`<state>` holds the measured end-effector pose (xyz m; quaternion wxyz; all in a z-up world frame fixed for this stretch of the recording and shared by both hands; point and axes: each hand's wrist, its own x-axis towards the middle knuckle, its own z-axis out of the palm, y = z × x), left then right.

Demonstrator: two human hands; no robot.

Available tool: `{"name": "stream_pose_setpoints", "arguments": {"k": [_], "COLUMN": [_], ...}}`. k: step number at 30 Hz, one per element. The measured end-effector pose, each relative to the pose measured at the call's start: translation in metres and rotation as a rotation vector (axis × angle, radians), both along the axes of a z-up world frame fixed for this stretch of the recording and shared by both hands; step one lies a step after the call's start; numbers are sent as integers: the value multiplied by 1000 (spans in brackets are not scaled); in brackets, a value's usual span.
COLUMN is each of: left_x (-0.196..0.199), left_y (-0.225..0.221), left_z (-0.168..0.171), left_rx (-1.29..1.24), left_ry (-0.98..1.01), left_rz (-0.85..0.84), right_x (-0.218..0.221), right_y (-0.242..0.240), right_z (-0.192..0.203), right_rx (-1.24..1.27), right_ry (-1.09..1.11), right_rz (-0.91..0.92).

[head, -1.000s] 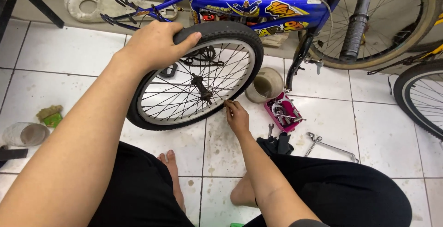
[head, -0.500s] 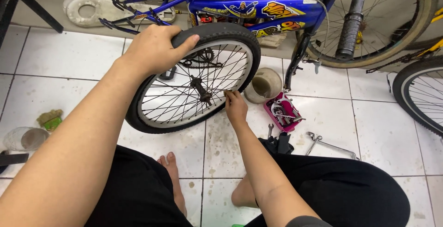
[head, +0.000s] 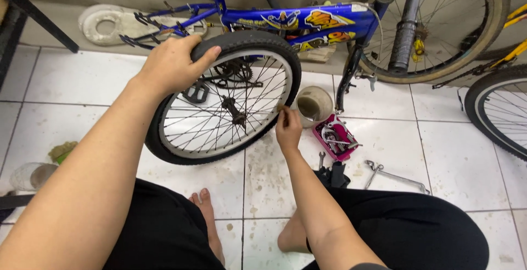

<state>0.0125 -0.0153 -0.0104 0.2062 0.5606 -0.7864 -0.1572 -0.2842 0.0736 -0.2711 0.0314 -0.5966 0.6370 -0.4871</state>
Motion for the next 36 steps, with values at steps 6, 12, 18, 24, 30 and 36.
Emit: {"name": "stream_pose_setpoints", "arguments": {"k": [6,12,18,24,30,36], "left_x": [-5,-9,1,-20,-25,-30], "left_y": [10,11,-7,12,-4,-2], "left_z": [-1,-3,-15,17,10,9], "left_rx": [-122,-148,-200,-248,-261,-189], "left_ry": [21,93,131,165,111,68], "left_rz": [25,82,124,-1,-97,-8], "right_x": [25,76,103,105,96,105], "right_y": [-48,-49,-37,-46,-49,-53], "right_z": [100,176,200,221,203,210], "right_rx": [-377,-411,-354,-521,-568,-641], "right_ry": [-211,-336,-313,-127,-69,-12], "right_rz": [-27,194,344,379,392,343]}}
